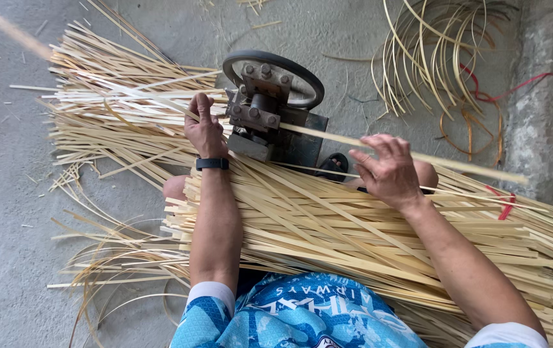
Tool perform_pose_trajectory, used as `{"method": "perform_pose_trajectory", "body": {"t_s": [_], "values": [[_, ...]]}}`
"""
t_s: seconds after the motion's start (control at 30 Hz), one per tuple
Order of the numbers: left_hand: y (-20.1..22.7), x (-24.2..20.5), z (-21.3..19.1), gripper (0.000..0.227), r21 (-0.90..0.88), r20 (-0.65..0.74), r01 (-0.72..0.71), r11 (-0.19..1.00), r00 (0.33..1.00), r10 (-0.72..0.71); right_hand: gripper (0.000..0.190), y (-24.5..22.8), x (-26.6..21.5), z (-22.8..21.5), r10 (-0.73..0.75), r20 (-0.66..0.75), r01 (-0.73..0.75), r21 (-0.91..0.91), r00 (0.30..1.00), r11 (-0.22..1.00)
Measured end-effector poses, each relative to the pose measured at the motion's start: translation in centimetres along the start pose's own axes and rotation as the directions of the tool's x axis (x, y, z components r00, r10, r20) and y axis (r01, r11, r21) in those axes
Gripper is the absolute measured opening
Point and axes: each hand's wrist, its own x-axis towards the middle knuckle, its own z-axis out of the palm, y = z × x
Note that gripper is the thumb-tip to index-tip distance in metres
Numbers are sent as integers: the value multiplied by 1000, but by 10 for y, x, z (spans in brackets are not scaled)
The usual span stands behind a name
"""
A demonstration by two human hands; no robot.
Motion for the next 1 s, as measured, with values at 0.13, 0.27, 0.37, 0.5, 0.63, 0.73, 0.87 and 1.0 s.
{"method": "perform_pose_trajectory", "body": {"t_s": [0.13,0.27,0.37,0.5,0.63,0.73,0.87,1.0], "values": [[3,-3,-1,37,-77,-4,34,996,999,-34,24,-6,-9,18,101,242,-167,272,965,948],[7,-2,2,31,-128,-15,67,989,997,-69,23,8,-7,27,229,439,-367,261,869,893],[7,0,1,27,-157,-3,76,985,997,-77,23,24,-13,22,384,591,-606,233,709,761],[3,-1,5,25,-143,17,44,989,999,-42,38,39,-19,18,174,367,-278,250,914,928],[8,-2,5,28,-154,27,47,987,999,-43,17,37,-25,15,393,508,-579,282,766,765],[11,-3,1,31,-187,26,67,980,998,-63,17,60,-44,-17,430,469,-608,346,772,714],[10,-4,6,33,-174,46,67,983,997,-60,18,85,-69,-57,534,314,-616,486,785,620],[12,-3,8,35,-158,68,62,985,996,-52,17,79,-70,-54,576,65,-536,463,815,706]]}}
